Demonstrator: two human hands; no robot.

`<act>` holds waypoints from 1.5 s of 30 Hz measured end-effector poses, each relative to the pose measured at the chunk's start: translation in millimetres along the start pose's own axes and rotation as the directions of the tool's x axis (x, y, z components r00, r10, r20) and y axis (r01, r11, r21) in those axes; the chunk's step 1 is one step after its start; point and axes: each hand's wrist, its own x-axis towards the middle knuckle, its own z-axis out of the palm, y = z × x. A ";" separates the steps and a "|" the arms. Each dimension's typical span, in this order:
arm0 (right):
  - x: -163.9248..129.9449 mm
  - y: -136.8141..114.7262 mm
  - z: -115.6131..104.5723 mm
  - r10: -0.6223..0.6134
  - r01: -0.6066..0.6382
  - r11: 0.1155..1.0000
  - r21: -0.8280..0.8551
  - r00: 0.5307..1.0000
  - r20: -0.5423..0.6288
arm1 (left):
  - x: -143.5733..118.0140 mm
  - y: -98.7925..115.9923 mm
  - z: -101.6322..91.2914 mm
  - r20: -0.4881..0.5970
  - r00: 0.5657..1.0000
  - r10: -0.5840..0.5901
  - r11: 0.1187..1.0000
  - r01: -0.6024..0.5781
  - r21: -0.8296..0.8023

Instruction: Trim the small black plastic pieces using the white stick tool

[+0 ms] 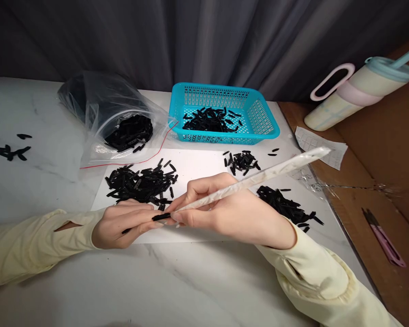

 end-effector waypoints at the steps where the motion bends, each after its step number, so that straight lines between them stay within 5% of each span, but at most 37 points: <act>1: -0.2 0.2 0.2 -0.001 0.001 1.000 -0.001 1.000 0.002 | -0.1 0.1 0.0 0.004 1.000 0.000 1.000 0.000 -0.007; 5: -2.4 1.1 1.6 -0.043 0.043 0.998 -0.046 0.999 -0.007 | -1.6 0.4 0.4 0.008 0.999 -0.038 0.997 0.039 -0.072; 13: -11.6 2.3 5.6 -0.335 0.303 0.879 -0.368 0.942 -0.024 | 0.5 3.9 0.0 -0.042 0.992 -0.122 0.989 0.118 -0.084; 21: -11.2 1.7 6.6 -0.402 0.344 0.813 -0.470 0.915 -0.026 | 3.6 4.5 -0.1 -0.091 0.988 -0.127 0.992 0.124 -0.032; 32: -10.8 5.3 4.9 -0.298 0.256 0.877 -0.405 0.954 -0.042 | 4.3 5.5 0.2 -0.088 0.985 -0.147 0.989 0.144 -0.030; 39: -3.5 3.7 -0.2 -0.038 0.037 0.999 -0.003 0.998 -0.058 | 3.4 4.8 1.1 -0.078 0.988 -0.133 0.991 0.131 -0.033; 45: -0.7 3.6 0.6 0.057 -0.057 0.996 0.074 0.998 -0.005 | -3.0 1.0 2.5 -0.033 0.995 -0.096 0.995 0.095 -0.033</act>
